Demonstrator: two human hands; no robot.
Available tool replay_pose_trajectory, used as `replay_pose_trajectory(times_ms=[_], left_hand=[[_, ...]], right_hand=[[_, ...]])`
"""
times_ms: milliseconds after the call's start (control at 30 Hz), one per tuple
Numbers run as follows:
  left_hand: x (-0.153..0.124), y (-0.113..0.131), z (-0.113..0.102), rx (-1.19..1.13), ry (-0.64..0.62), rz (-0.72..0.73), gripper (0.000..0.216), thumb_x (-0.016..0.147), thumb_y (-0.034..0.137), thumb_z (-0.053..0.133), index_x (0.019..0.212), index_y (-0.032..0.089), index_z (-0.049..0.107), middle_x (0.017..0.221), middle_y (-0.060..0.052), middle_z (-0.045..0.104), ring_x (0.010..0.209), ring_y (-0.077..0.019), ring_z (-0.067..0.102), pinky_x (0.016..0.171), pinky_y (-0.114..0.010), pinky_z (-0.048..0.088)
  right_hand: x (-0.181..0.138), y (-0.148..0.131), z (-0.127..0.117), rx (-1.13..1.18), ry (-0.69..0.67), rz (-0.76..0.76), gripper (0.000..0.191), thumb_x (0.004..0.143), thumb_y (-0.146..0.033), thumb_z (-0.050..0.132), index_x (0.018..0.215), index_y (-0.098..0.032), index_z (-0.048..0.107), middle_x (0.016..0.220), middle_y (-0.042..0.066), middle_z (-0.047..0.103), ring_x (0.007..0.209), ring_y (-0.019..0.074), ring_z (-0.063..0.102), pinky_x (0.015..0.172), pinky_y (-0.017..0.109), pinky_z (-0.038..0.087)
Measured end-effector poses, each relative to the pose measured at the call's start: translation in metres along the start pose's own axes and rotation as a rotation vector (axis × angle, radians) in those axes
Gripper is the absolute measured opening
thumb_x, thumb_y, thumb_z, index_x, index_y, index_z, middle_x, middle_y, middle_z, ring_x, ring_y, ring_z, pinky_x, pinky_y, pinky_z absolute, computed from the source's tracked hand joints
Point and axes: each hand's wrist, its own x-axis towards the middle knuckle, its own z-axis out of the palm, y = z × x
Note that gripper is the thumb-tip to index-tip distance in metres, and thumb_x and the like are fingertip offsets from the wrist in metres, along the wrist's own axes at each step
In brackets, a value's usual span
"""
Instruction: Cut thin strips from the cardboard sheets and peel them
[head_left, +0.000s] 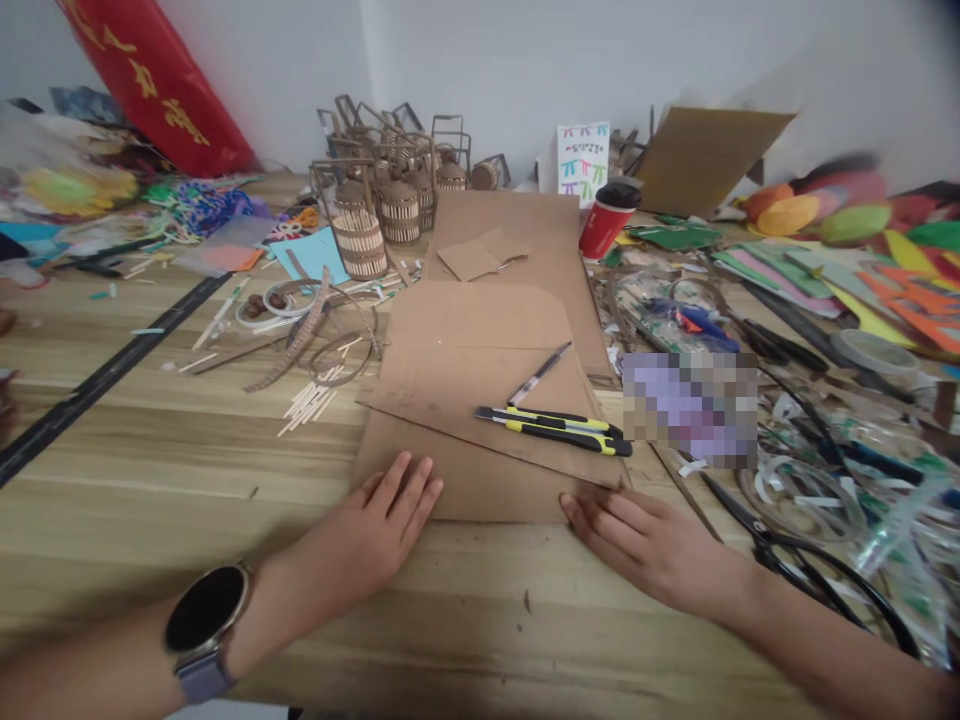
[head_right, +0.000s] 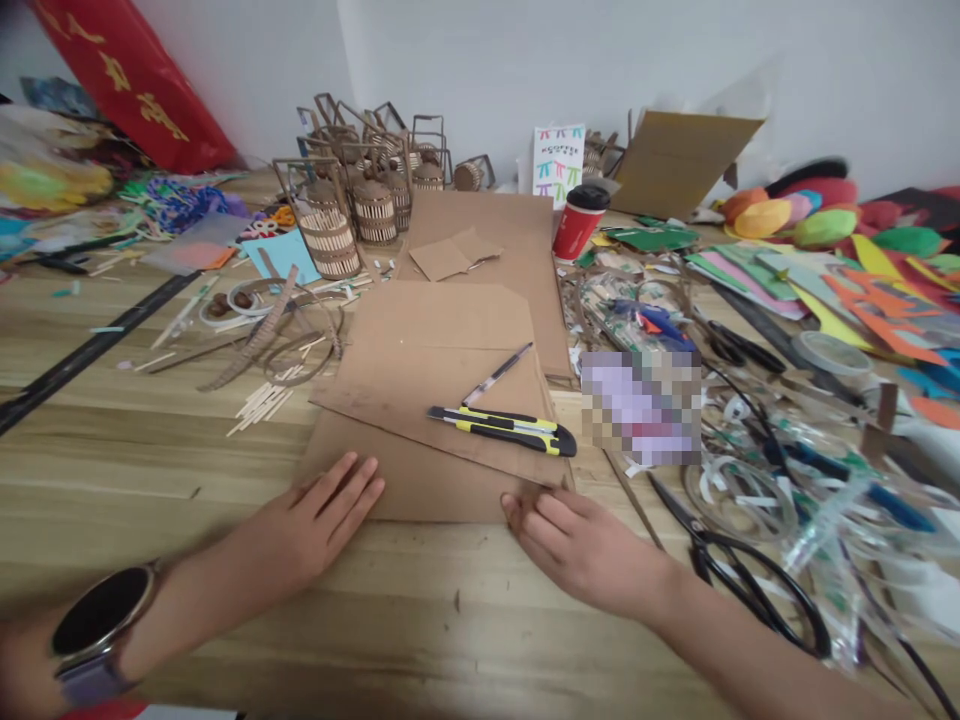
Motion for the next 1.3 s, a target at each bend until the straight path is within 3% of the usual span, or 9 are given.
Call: replay_pose_trajectory(times_ms=[300,467,533,633,700,833,1000,1167,1300], left_hand=[[-0.003,-0.01,-0.006,-0.136,0.014,0.076,0.035,0.092,0.024,0.051,0.123,0.012,0.063,0.127,-0.015,0.064,0.11,-0.0317,0.062,0.075,-0.039,0.05],[0.043,-0.031,-0.004,-0.234,0.156,0.248,0.029,0.098,0.029,0.047,0.081,0.014,0.064,0.073,-0.007,0.067,0.059,-0.0169,0.06,0.047,-0.028,0.038],[0.068,-0.031,0.0,-0.284,0.237,0.325,0.028,0.099,0.026,0.045,0.081,0.014,0.063,0.065,-0.003,0.062,0.052,-0.0151,0.054,0.044,-0.028,0.034],[0.098,-0.023,0.01,-0.423,0.277,0.446,0.027,0.099,0.026,0.044,0.085,0.016,0.065,0.074,-0.004,0.066,0.065,-0.0158,0.059,0.051,-0.029,0.041],[0.111,-0.016,0.018,-0.553,0.288,0.443,0.026,0.099,0.031,0.045,0.101,0.018,0.067,0.102,-0.007,0.071,0.091,-0.0196,0.063,0.074,-0.032,0.05],[0.118,-0.008,0.029,-0.714,0.144,0.449,0.053,0.099,0.047,0.04,0.139,0.014,0.049,0.15,-0.007,0.044,0.142,-0.0269,0.031,0.118,-0.043,0.025],[0.117,-0.008,0.029,-0.776,0.046,0.485,0.06,0.098,0.051,0.04,0.144,0.012,0.043,0.154,-0.007,0.037,0.148,-0.024,0.02,0.122,-0.041,0.015],[0.117,-0.007,0.027,-0.776,0.025,0.477,0.055,0.1,0.044,0.04,0.144,0.011,0.042,0.154,-0.007,0.036,0.147,-0.021,0.023,0.123,-0.037,0.015],[0.117,-0.006,0.029,-0.78,0.035,0.469,0.054,0.1,0.044,0.039,0.143,0.012,0.044,0.154,-0.006,0.038,0.146,-0.0203,0.026,0.122,-0.036,0.016]], right_hand=[[-0.024,-0.017,-0.004,0.355,0.06,0.339,0.039,0.094,-0.01,0.043,0.13,-0.015,0.057,0.114,0.01,0.07,0.11,0.0196,0.064,0.093,0.031,0.056],[-0.038,-0.014,-0.005,0.743,0.084,0.566,0.037,0.092,-0.012,0.047,0.123,-0.025,0.064,0.12,0.007,0.07,0.115,0.0182,0.063,0.094,0.03,0.055],[-0.04,-0.011,-0.005,0.863,0.044,0.67,0.03,0.094,-0.016,0.047,0.112,-0.025,0.07,0.117,0.009,0.071,0.113,0.0199,0.065,0.093,0.034,0.055],[-0.036,-0.005,-0.007,1.032,0.003,0.815,0.027,0.095,-0.028,0.047,0.092,-0.023,0.074,0.109,0.011,0.072,0.106,0.0221,0.067,0.089,0.037,0.055],[-0.031,-0.001,-0.008,1.113,0.005,0.882,0.028,0.094,-0.033,0.049,0.081,-0.021,0.071,0.104,0.012,0.072,0.101,0.0222,0.068,0.086,0.038,0.054],[-0.021,0.007,-0.015,1.201,-0.019,0.897,0.026,0.092,-0.034,0.05,0.072,-0.02,0.061,0.096,0.01,0.069,0.094,0.0214,0.066,0.081,0.036,0.052],[0.004,0.025,-0.024,1.01,-0.142,0.953,0.021,0.092,-0.029,0.044,0.083,-0.02,0.06,0.077,0.004,0.064,0.067,0.0171,0.06,0.058,0.029,0.048],[0.045,0.046,-0.003,0.58,-0.114,0.79,0.027,0.088,-0.025,0.056,0.113,-0.015,0.06,0.111,0.015,0.063,0.105,0.029,0.057,0.092,0.046,0.045],[0.051,0.055,0.009,0.618,-0.169,0.779,0.027,0.083,-0.017,0.06,0.109,-0.015,0.061,0.105,0.013,0.061,0.096,0.0254,0.06,0.087,0.04,0.049]])
